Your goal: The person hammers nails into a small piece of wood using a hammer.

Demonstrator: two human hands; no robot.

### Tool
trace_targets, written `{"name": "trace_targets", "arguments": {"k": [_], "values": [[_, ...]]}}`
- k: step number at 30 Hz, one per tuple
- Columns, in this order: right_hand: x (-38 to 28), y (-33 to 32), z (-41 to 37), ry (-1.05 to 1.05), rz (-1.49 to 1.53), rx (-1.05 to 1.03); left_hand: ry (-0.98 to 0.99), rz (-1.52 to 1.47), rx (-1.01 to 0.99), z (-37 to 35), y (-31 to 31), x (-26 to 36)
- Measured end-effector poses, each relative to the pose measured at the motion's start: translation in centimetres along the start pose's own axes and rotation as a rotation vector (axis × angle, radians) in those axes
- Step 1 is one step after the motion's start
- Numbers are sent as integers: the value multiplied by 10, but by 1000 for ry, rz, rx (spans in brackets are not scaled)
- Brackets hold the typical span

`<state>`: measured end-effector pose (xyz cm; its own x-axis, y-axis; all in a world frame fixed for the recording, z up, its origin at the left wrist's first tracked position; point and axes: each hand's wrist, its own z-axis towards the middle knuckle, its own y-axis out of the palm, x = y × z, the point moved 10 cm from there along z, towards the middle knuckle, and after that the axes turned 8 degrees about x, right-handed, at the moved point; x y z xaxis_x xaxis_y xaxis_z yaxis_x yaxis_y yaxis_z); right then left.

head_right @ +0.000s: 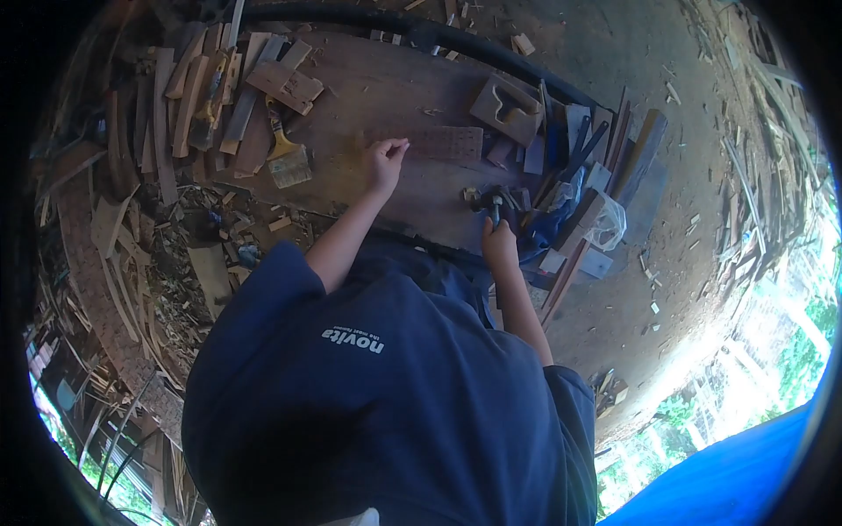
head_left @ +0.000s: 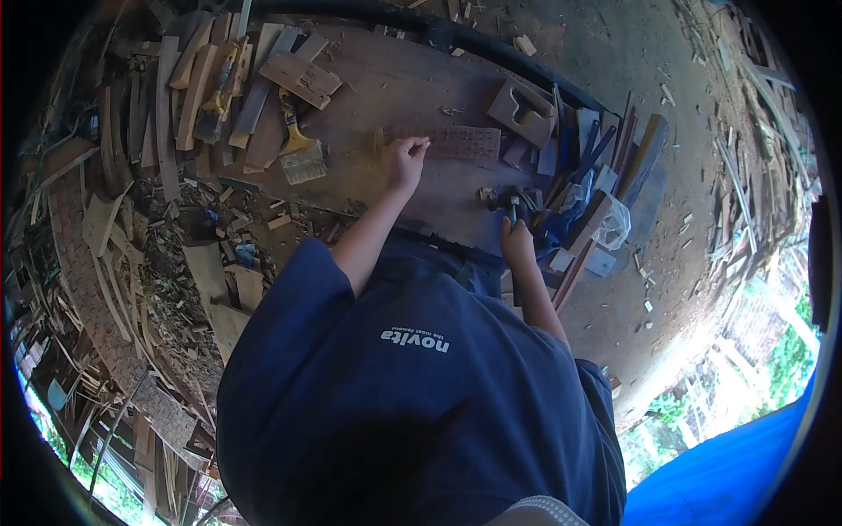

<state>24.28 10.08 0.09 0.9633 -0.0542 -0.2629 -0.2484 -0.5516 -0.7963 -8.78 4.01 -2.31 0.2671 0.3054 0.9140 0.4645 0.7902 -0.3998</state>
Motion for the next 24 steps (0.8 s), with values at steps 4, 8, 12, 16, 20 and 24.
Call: {"name": "trace_targets", "arguments": {"k": [4, 8, 12, 16, 20, 24], "values": [[0, 0, -1, 4, 0, 13, 174, 156, -68, -1, 0, 20], [-3, -2, -4, 1, 6, 41, 424, 207, -53, -4, 3, 45], [-20, -3, -16, -109, 71, 110, 431, 70, -60, -3, 5, 35], [-72, -12, -39, -203, 266, 208, 322, -12, -142, -2, 13, 16], [-127, -20, -39, -244, 455, 229, 282, -40, -137, -1, 10, 15], [-157, -17, -27, -312, 497, 250, 350, -47, -133, -1, 6, 20]]}}
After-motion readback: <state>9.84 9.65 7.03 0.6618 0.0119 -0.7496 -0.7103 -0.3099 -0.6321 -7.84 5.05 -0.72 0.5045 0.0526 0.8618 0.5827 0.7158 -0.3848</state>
